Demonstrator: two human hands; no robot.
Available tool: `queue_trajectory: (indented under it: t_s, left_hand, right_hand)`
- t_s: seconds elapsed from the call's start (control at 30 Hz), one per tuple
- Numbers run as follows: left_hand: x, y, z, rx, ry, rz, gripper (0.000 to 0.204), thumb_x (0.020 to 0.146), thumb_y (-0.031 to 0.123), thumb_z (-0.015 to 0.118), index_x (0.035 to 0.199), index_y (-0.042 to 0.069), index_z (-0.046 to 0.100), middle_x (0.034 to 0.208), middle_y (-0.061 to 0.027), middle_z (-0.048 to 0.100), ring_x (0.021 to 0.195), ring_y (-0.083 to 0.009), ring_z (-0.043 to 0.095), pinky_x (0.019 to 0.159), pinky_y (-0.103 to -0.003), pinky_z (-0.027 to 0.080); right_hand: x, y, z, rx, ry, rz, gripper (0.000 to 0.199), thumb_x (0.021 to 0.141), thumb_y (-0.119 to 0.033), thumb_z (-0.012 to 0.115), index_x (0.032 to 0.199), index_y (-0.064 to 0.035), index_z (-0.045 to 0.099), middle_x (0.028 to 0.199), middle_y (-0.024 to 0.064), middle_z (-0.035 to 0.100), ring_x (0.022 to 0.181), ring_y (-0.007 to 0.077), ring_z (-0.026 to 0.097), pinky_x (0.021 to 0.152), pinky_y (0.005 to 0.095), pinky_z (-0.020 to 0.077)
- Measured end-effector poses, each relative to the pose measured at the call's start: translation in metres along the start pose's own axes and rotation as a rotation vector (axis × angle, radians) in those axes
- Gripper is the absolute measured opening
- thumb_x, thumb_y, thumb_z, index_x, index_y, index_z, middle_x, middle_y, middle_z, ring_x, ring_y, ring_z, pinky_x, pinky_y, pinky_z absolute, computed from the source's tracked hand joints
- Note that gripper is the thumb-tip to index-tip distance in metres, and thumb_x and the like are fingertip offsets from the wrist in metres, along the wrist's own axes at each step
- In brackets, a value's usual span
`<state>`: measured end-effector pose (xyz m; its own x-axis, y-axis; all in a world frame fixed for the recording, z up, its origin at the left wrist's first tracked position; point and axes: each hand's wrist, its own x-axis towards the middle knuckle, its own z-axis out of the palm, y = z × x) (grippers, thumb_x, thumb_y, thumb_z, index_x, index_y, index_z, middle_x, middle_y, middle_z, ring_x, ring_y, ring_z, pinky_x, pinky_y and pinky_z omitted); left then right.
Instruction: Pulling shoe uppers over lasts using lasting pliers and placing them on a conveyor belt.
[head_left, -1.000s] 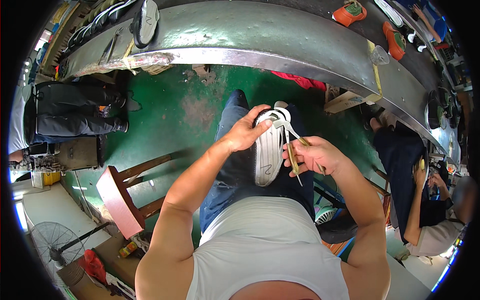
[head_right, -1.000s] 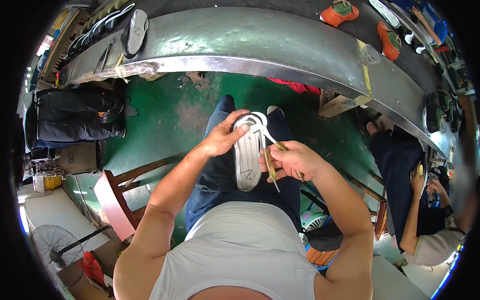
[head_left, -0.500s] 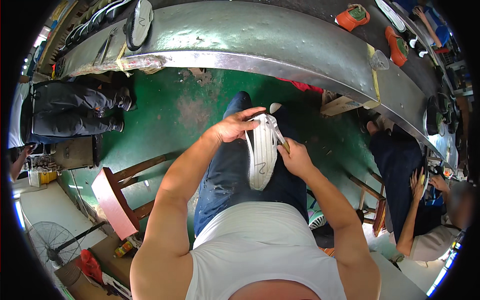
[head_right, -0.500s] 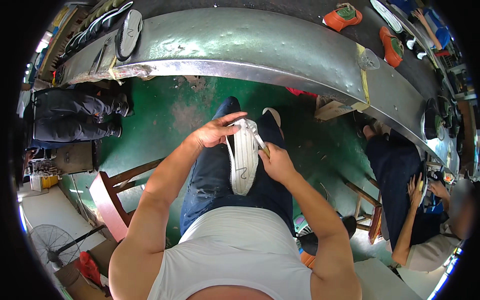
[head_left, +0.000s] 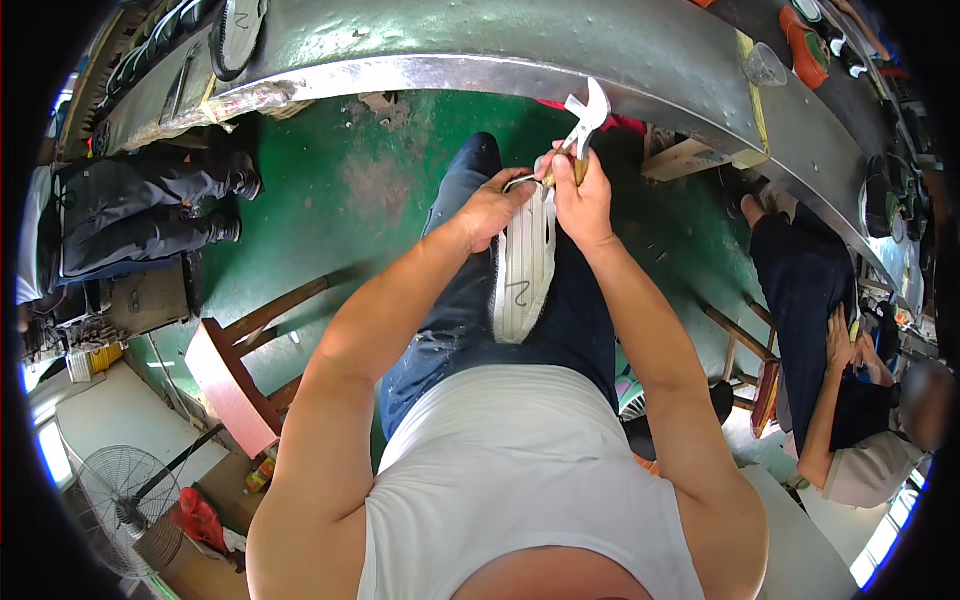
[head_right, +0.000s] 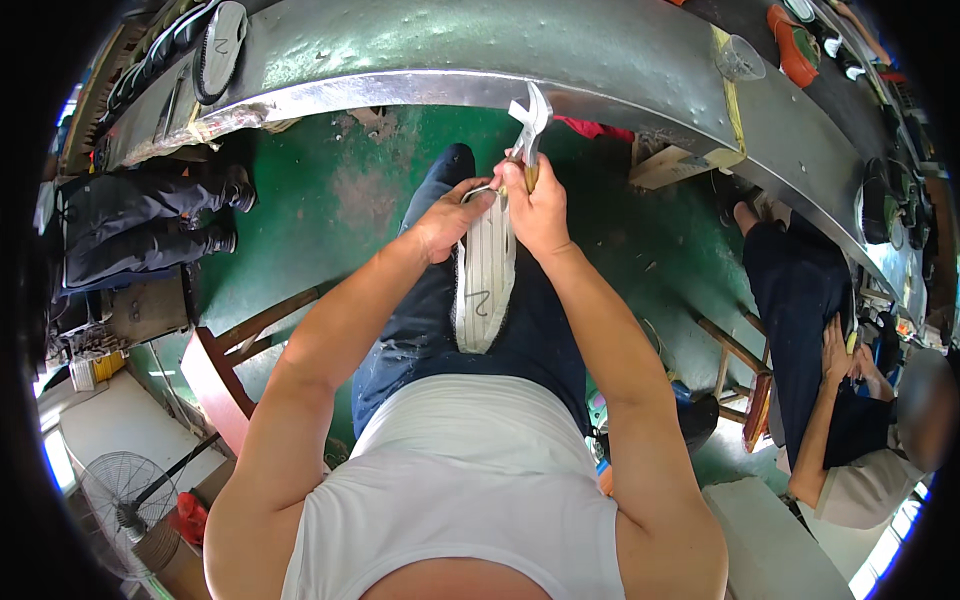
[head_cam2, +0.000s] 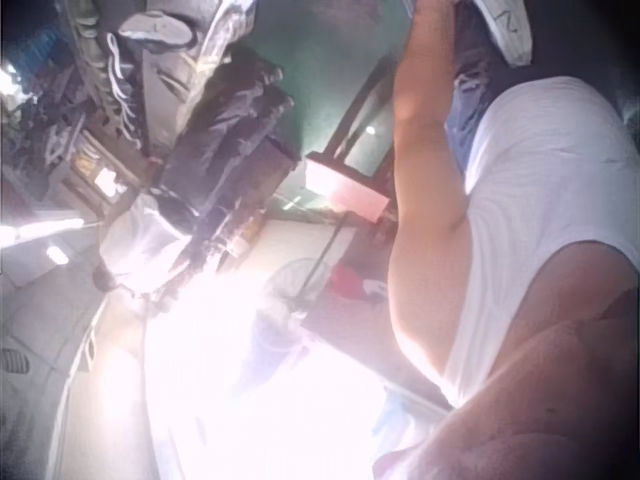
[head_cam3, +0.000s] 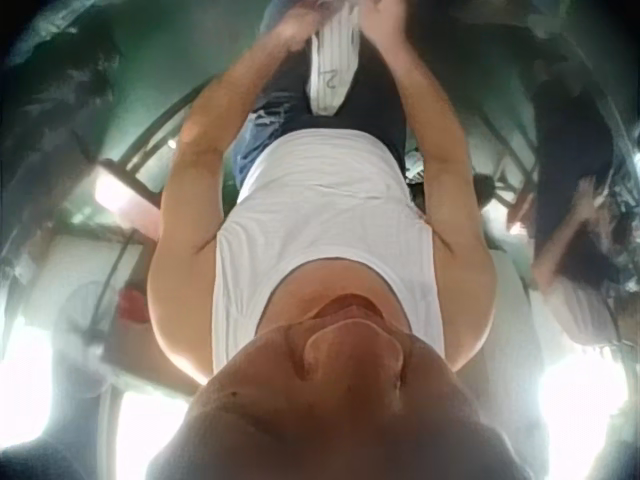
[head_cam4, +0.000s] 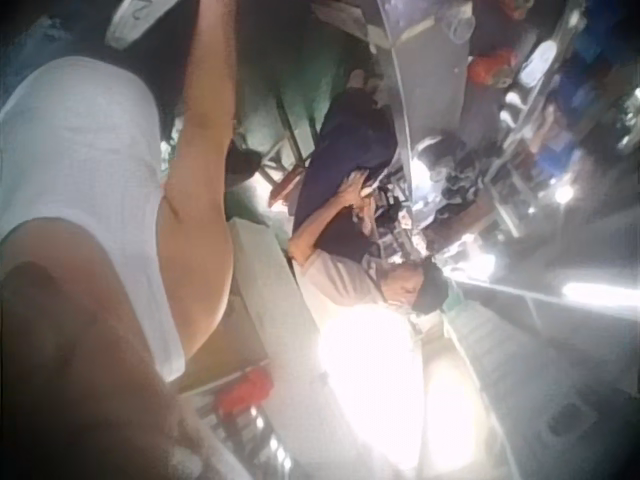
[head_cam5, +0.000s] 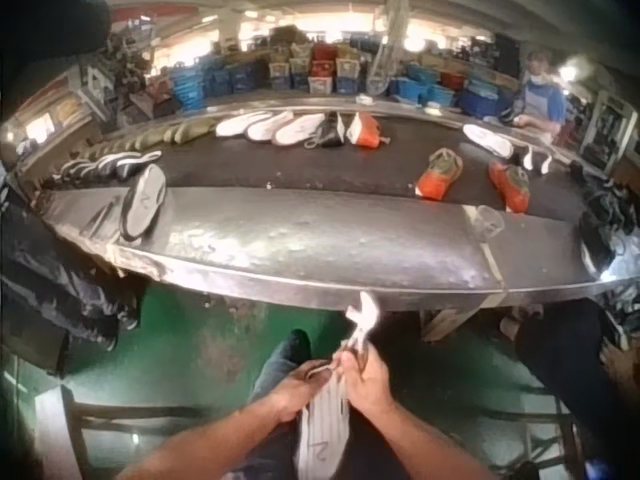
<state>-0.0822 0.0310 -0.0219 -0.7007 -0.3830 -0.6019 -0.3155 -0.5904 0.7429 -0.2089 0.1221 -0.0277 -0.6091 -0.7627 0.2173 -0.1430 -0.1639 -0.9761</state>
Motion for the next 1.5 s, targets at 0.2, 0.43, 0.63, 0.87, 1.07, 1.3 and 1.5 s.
queue_trajectory:
  t_s: [0.2, 0.43, 0.63, 0.87, 1.07, 1.3, 1.5]
  left_hand:
    - [0.005, -0.005, -0.018, 0.039, 0.094, 0.095, 0.043, 0.1, 0.023, 0.06, 0.138, 0.006, 0.051, 0.116, -0.0131, 0.066, 0.103, -0.0201, 0.064, 0.088, -0.035, 0.054]
    - [-0.035, 0.02, -0.008, -0.037, 0.019, 0.137, 0.042, 0.099, 0.014, 0.061, 0.139, 0.008, 0.05, 0.122, -0.0105, 0.063, 0.11, -0.0194, 0.061, 0.096, -0.035, 0.051]
    - [-0.129, 0.033, 0.025, 0.64, -0.048, 1.007, 0.098, 0.077, 0.0, 0.077, 0.156, 0.001, 0.019, 0.151, -0.0201, 0.039, 0.141, -0.0333, 0.04, 0.116, -0.04, 0.033]
    - [-0.139, 0.008, 0.018, 0.956, -0.145, 1.047, 0.11, 0.074, -0.002, 0.075, 0.155, -0.001, 0.001, 0.149, -0.0227, 0.039, 0.141, -0.0452, 0.031, 0.119, -0.049, 0.023]
    - [-0.133, 0.02, 0.019, 0.97, -0.232, 1.085, 0.116, 0.075, 0.001, 0.078, 0.156, 0.003, -0.006, 0.148, -0.0204, 0.04, 0.137, -0.0432, 0.037, 0.118, -0.049, 0.022]
    - [-0.12, 0.02, 0.01, 0.979, -0.262, 1.015, 0.117, 0.076, 0.005, 0.08, 0.156, 0.002, -0.006, 0.15, -0.0223, 0.035, 0.139, -0.0433, 0.035, 0.118, -0.049, 0.024]
    - [-0.108, 0.012, 0.012, 0.975, -0.233, 0.952, 0.119, 0.076, 0.011, 0.084, 0.157, 0.003, -0.004, 0.154, -0.0276, 0.024, 0.145, -0.0449, 0.025, 0.119, -0.047, 0.024]
  right_hand:
    - [-0.113, -0.086, -0.029, 0.423, -0.033, 0.768, 0.027, 0.105, -0.029, 0.052, 0.11, -0.0035, 0.056, 0.088, 0.0074, 0.063, 0.071, 0.0122, 0.061, 0.044, 0.0206, 0.0365]
    - [-0.118, -0.093, -0.08, 0.127, -0.172, 0.41, 0.028, 0.102, -0.026, 0.056, 0.116, -0.0021, 0.058, 0.089, 0.0054, 0.063, 0.077, 0.0121, 0.062, 0.063, 0.0245, 0.0468]
    - [-0.081, -0.13, -0.041, -0.005, -0.087, -0.011, 0.031, 0.099, -0.018, 0.059, 0.123, 0.0009, 0.051, 0.12, 0.0135, 0.065, 0.099, 0.0142, 0.062, 0.086, 0.0294, 0.0499]
    - [-0.097, -0.126, -0.027, -0.2, -0.224, 0.001, 0.042, 0.096, -0.023, 0.066, 0.124, 0.003, 0.049, 0.119, 0.0187, 0.066, 0.104, 0.0271, 0.067, 0.09, 0.0357, 0.0507]
    - [-0.101, -0.129, -0.029, -0.27, -0.211, 0.115, 0.043, 0.095, -0.022, 0.068, 0.123, 0.0034, 0.048, 0.107, 0.0174, 0.066, 0.097, 0.0267, 0.067, 0.087, 0.0351, 0.0513]
    - [-0.081, -0.125, -0.045, -0.335, -0.374, -0.011, 0.074, 0.075, -0.031, 0.089, 0.125, 0.0023, 0.046, 0.106, 0.0189, 0.068, 0.098, 0.031, 0.07, 0.086, 0.0379, 0.0538]
    - [-0.079, -0.128, -0.038, -0.41, -0.255, 0.026, 0.07, 0.073, -0.021, 0.088, 0.125, 0.0008, 0.046, 0.107, 0.0192, 0.069, 0.101, 0.0339, 0.07, 0.087, 0.04, 0.0549]
